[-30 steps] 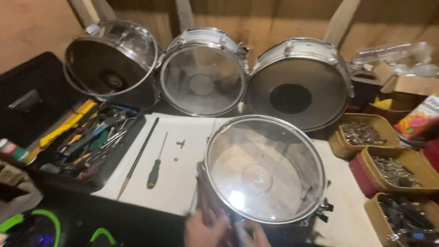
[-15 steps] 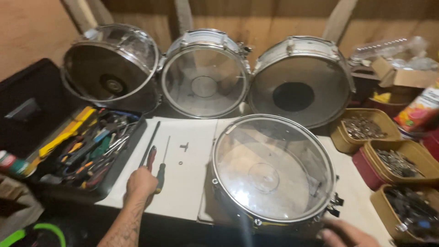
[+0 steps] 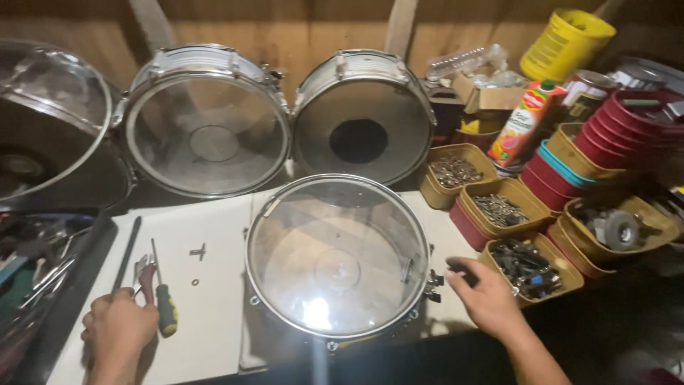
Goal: Repairing a snare drum by adjusting tension rods with a screwdriver and manipulating the snare mechanism with pliers.
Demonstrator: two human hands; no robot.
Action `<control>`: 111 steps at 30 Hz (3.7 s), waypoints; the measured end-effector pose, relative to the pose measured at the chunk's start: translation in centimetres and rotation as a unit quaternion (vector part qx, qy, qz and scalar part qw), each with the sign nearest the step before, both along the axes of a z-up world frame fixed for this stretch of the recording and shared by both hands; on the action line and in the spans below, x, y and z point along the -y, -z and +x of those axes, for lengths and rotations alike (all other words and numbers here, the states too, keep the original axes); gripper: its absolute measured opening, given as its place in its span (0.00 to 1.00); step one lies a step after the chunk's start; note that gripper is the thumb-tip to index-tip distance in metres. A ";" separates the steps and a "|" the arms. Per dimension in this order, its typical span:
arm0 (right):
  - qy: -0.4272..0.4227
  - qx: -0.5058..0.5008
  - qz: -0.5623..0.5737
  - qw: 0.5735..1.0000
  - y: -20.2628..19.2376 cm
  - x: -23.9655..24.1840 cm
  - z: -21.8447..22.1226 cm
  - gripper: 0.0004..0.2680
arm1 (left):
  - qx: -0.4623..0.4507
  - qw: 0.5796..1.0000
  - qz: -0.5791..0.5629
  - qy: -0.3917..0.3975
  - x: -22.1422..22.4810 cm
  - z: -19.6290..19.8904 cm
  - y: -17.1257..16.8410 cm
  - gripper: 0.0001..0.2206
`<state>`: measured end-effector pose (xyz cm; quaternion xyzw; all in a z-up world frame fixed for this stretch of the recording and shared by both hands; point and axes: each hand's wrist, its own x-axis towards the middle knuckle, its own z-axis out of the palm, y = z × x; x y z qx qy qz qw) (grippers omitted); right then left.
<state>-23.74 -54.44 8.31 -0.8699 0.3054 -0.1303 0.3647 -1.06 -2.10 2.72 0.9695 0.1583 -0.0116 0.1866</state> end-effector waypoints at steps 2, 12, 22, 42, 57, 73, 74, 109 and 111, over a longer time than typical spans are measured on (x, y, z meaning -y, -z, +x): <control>-0.016 -0.009 -0.014 1.000 0.3 0.1 1.2 0.17 | 0.052 0.999 -0.008 0.001 0.7 -0.4 0.9 0.37; -0.007 -0.053 0.136 0.989 2.4 2.5 9.7 0.15 | -0.164 0.947 -0.272 -0.046 17.5 -16.3 3.4 0.27; 0.016 -0.078 0.152 0.985 4.8 3.1 5.4 0.14 | -0.138 0.948 -0.287 -0.015 18.8 -15.7 8.4 0.28; -0.167 0.209 0.676 0.687 -1.8 -3.6 -6.4 0.27 | 0.070 0.931 -0.268 0.237 19.3 -0.6 -17.7 0.21; -0.347 0.269 0.627 0.644 -6.2 -9.0 -0.1 0.30 | 0.040 0.917 -0.122 0.377 31.1 11.2 -21.1 0.36; -0.047 0.259 -0.221 0.939 -6.5 -6.5 1.1 0.14 | 0.341 0.830 -0.203 0.392 33.3 3.3 -25.6 0.20; -0.044 0.256 -0.220 0.940 -6.6 -6.1 0.8 0.14 | 0.337 0.830 -0.204 0.395 31.7 0.7 -23.8 0.20; 0.026 0.250 0.001 0.968 -9.2 -11.9 1.5 0.23 | 0.189 0.947 -0.201 0.162 13.1 -3.0 7.4 0.10; 0.041 0.252 -0.002 0.967 -9.3 -12.7 1.4 0.24 | 0.102 0.984 -0.109 0.098 11.0 -6.0 -0.4 0.10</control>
